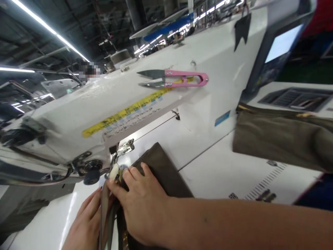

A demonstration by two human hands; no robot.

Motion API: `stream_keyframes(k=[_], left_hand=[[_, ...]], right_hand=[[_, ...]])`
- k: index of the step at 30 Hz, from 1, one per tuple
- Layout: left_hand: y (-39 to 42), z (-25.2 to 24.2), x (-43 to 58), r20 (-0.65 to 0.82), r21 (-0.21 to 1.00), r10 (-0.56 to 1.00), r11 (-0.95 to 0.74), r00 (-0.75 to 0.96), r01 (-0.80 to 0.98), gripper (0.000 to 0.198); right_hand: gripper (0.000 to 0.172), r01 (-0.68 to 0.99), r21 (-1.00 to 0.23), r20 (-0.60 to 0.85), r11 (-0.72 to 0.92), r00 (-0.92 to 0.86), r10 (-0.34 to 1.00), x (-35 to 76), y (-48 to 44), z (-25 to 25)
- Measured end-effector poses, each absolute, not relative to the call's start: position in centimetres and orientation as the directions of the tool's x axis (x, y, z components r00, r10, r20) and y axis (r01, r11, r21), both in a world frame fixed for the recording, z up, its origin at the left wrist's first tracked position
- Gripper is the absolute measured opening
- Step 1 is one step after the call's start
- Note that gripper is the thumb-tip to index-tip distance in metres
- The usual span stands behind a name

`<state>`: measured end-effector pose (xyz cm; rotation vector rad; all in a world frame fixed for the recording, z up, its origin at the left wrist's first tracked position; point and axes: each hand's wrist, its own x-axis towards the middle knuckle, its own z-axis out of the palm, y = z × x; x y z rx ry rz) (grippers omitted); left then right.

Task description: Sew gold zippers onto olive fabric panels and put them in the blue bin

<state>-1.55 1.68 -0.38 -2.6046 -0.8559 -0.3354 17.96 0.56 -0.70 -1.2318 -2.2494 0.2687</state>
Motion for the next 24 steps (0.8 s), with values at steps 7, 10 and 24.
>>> stream_keyframes(k=[7,10,24], left_hand=[[1.4,-0.1,-1.3,0.302,-0.195,0.609,-0.713,0.733,0.673,0.04],[1.1,-0.1,-0.7,0.312,-0.171,0.616,-0.713,0.724,0.68,0.039],[0.0,0.1,1.0,0.331,-0.049,0.719,-0.633,0.611,0.772,0.028]], right_hand=[[0.047,0.731,-0.369,0.378,0.574,-0.446,0.811,18.1,0.7,-0.8],[0.047,0.719,-0.316,0.36,0.619,-0.513,0.78,18.3,0.6,-1.1],[0.051,0.721,-0.132,0.302,0.681,-0.625,0.72,18.5,0.2,-1.6]])
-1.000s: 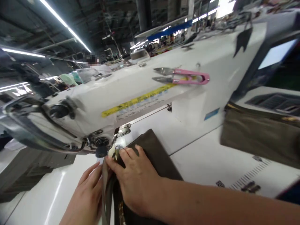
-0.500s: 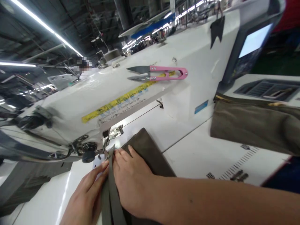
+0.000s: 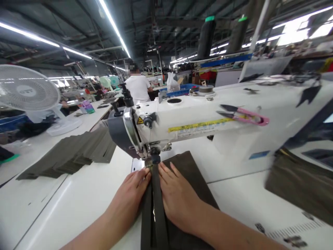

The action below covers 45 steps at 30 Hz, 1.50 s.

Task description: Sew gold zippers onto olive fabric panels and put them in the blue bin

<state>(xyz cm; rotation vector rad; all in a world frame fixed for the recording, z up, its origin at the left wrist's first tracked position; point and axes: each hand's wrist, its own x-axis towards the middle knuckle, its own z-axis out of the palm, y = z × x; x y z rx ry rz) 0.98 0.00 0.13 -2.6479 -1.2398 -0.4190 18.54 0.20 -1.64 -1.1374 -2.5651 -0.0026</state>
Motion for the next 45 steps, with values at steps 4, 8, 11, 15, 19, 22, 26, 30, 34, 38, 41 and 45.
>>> stream_keyframes(k=[4,8,11,15,19,22,26,30,34,38,41,45], left_hand=[[0.0,0.2,1.3,0.32,-0.025,0.726,-0.636,0.609,0.772,0.026],[0.1,0.3,1.3,0.275,-0.022,0.747,-0.625,0.606,0.78,0.024],[0.2,0.5,1.3,0.254,-0.022,0.749,-0.628,0.612,0.778,0.024],[0.4,0.7,1.2,0.273,-0.011,0.736,-0.642,0.62,0.767,0.022],[0.7,0.6,1.1,0.323,0.006,0.717,-0.654,0.617,0.757,0.021],[1.1,0.5,0.8,0.333,0.019,0.719,-0.652,0.61,0.758,0.023],[1.9,0.5,0.4,0.34,0.021,0.704,-0.669,0.624,0.743,0.023],[1.8,0.4,0.2,0.321,0.008,0.707,-0.667,0.63,0.745,0.02],[0.1,0.0,-0.2,0.351,0.054,0.687,-0.693,0.636,0.719,0.025],[-1.4,-0.4,-0.6,0.374,0.123,0.701,-0.686,0.607,0.717,0.029],[-1.6,-0.3,-0.7,0.386,0.196,0.719,-0.676,0.578,0.71,0.028],[-1.6,0.0,-0.6,0.411,0.193,0.71,-0.681,0.572,0.706,0.026]], right_hand=[[0.052,0.72,-0.108,0.318,0.686,-0.629,0.71,18.5,0.1,-1.8],[0.05,0.722,-0.086,0.299,0.686,-0.638,0.71,18.5,0.2,-1.8],[0.05,0.728,-0.083,0.299,0.681,-0.633,0.714,18.3,0.2,-1.8],[0.049,0.737,-0.118,0.291,0.666,-0.615,0.733,18.1,0.3,-1.6],[0.047,0.733,-0.144,0.28,0.665,-0.614,0.738,18.0,0.4,-1.2],[0.047,0.728,-0.182,0.287,0.661,-0.604,0.744,17.9,0.7,-1.1],[0.046,0.697,-0.235,0.291,0.678,-0.615,0.733,17.9,2.1,-1.0],[0.044,0.661,-0.275,0.319,0.698,-0.622,0.715,18.2,2.9,-1.0],[0.044,0.611,-0.272,0.416,0.743,-0.622,0.663,19.1,0.5,-0.8],[0.028,0.51,-0.12,0.609,0.851,-0.639,0.469,19.6,-3.5,-1.2],[0.012,0.505,0.091,0.644,0.858,-0.687,0.336,19.4,-5.1,-1.6],[0.022,0.541,0.254,0.618,0.802,-0.728,0.296,18.6,-5.5,-1.7]])
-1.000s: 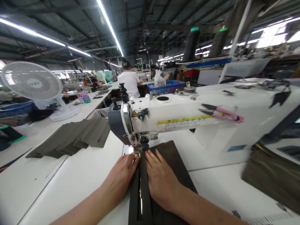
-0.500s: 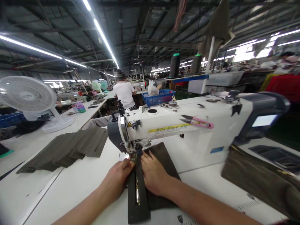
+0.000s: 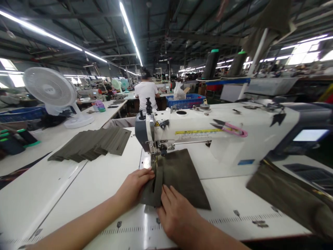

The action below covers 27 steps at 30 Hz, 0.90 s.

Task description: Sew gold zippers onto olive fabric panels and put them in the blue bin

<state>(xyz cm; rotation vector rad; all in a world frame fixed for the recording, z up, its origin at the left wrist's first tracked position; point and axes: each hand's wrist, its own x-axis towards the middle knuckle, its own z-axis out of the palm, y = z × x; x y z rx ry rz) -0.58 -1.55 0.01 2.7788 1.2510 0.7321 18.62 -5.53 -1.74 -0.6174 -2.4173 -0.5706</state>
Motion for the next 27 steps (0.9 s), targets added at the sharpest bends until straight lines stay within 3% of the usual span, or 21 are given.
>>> stream_keyframes(k=[4,9,15,27], left_hand=[[-2.1,-0.2,-0.3,0.458,0.076,0.635,-0.725,0.622,0.685,0.025],[-2.7,-0.2,0.3,0.444,0.017,0.62,-0.728,0.647,0.685,0.019],[-2.5,-0.3,0.4,0.452,0.021,0.656,-0.685,0.604,0.728,0.021],[0.1,-0.2,0.2,0.504,-0.006,0.603,-0.713,0.618,0.701,0.016]], right_hand=[[0.029,0.509,0.233,0.629,0.828,-0.729,0.271,18.4,-5.6,-1.5],[0.03,0.475,0.177,0.65,0.862,-0.714,0.26,18.5,-5.7,-1.4],[0.032,0.489,0.108,0.688,0.866,-0.665,0.29,18.2,-5.4,-2.4],[0.031,0.508,0.085,0.71,0.857,-0.634,0.306,17.9,-3.1,-2.3]])
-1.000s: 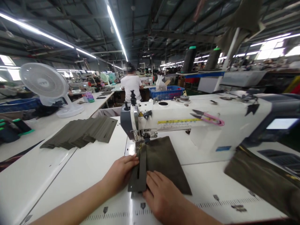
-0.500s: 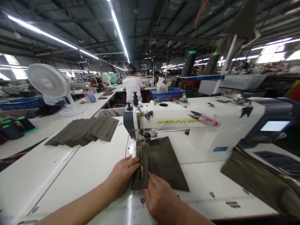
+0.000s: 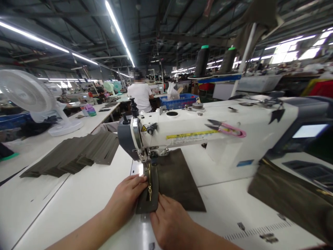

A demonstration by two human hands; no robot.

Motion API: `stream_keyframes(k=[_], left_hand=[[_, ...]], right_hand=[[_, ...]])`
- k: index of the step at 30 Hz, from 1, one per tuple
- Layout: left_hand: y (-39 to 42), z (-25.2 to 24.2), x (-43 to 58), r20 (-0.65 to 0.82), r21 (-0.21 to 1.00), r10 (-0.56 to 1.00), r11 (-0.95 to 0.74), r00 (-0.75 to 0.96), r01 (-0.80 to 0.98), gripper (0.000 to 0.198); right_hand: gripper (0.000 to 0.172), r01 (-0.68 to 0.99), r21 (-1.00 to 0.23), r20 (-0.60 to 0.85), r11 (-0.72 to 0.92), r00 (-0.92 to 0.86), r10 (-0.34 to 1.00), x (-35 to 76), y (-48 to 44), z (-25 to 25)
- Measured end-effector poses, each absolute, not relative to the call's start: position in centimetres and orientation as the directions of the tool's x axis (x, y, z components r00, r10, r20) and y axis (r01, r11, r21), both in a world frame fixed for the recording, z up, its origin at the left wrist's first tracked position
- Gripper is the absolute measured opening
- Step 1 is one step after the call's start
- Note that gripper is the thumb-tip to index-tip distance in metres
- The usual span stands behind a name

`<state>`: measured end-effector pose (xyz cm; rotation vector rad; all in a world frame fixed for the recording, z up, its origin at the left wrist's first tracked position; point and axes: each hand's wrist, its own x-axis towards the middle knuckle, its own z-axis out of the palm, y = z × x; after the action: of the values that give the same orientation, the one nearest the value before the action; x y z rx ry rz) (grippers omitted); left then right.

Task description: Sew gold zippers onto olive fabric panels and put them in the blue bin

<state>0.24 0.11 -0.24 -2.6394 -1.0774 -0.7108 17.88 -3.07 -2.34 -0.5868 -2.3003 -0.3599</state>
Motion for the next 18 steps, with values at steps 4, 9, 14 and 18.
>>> stream_keyframes(k=[4,9,14,18], left_hand=[[1.0,-0.3,0.1,0.488,0.009,0.609,-0.72,0.625,0.694,0.016],[1.9,-0.2,0.1,0.477,0.044,0.625,-0.719,0.618,0.693,0.014],[2.9,-0.2,0.2,0.416,0.049,0.683,-0.677,0.601,0.735,0.012],[3.3,-0.7,-0.1,0.42,0.068,0.71,-0.646,0.565,0.761,0.013]], right_hand=[[0.03,0.508,0.069,0.687,0.859,-0.648,0.328,17.8,-2.1,-2.5],[0.031,0.5,0.03,0.652,0.865,-0.666,0.362,17.7,-1.0,-2.1],[0.03,0.516,0.047,0.657,0.856,-0.661,0.363,17.6,-0.2,-1.4],[0.029,0.539,0.032,0.663,0.842,-0.642,0.385,17.5,0.1,-1.6]])
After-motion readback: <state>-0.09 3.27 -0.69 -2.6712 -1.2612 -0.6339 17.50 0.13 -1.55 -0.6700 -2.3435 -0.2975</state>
